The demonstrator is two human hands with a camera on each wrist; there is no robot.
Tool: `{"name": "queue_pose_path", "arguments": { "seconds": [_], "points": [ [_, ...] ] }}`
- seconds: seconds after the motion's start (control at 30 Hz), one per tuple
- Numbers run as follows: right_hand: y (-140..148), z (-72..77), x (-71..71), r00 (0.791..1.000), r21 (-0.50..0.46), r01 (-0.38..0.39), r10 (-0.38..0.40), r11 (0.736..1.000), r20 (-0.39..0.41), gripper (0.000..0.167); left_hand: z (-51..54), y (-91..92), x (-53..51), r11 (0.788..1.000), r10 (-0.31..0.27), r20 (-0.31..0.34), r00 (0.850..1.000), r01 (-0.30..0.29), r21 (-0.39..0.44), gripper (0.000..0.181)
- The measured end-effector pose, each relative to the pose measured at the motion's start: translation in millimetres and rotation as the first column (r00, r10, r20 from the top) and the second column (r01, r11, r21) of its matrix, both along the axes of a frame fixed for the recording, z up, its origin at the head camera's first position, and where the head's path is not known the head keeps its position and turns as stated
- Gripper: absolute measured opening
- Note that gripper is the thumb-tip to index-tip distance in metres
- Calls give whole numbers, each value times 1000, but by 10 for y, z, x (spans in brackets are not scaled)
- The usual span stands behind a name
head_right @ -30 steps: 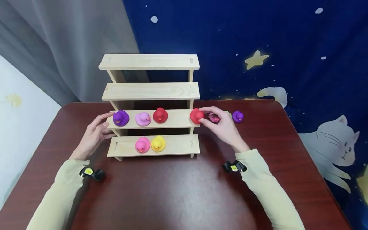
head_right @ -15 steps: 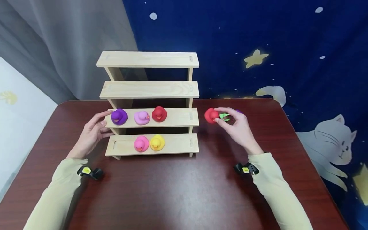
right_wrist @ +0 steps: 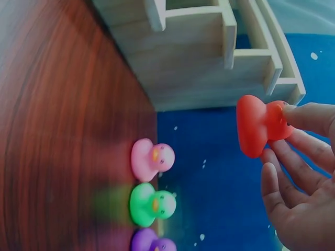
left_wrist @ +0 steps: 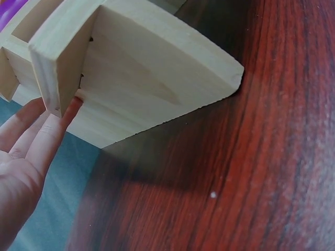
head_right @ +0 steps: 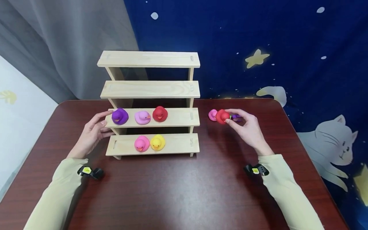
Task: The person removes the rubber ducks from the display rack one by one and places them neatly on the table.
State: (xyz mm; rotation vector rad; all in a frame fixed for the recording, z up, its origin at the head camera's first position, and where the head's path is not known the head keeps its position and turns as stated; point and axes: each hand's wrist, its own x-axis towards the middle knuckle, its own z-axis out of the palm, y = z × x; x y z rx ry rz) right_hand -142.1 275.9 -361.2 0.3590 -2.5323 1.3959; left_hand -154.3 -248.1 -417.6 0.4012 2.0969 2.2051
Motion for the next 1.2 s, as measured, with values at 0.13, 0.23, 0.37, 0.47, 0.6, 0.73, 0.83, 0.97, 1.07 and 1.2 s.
{"name": "queue_pose_path", "arguments": {
  "seconds": [0.13, 0.23, 0.37, 0.47, 0.6, 0.73, 0.83, 0.97, 1.07, 1.2],
  "points": [
    [85, -38, -5, 1000, 30, 10, -10, 999, -2, 32, 14, -3, 9, 1000, 5, -3, 1000, -5, -26, 40],
    [158, -61, -7, 1000, 50, 29, -29, 998, -2, 33, 27, -6, 16, 999, 3, -6, 1000, -3, -35, 40],
    [247, -62, -18, 998, 61, 65, -66, 996, 10, 33, 34, -10, 21, 1000, 3, -10, 1000, -3, -26, 40],
    [312, -48, -27, 995, 69, 92, -93, 993, 18, 33, 36, -7, 14, 1000, 2, -13, 1000, -2, -24, 39],
    [392, -41, -43, 993, 85, 115, -118, 990, 28, 33, 41, -3, 2, 1000, -8, -17, 1000, 8, -17, 39],
    [465, -53, -67, 989, 89, 133, -138, 987, 50, 33, 46, -3, 0, 1000, -14, -19, 1000, 14, -11, 39],
    [526, -75, -81, 986, 82, 142, -148, 986, 75, 34, 48, 1, -6, 1000, -13, -18, 1000, 13, -16, 38],
    [594, -105, -96, 983, 56, 149, -154, 987, 101, 35, 43, -2, -17, 1000, -15, -18, 1000, 15, -18, 37],
    [640, -126, -113, 981, 27, 153, -155, 988, 113, 36, 35, -9, -23, 1000, -21, -20, 1000, 21, -16, 37],
    [696, -161, -141, 981, -10, 151, -149, 988, 121, 36, 32, -18, -26, 1000, -29, -25, 999, 29, -10, 37]
  ]
}}
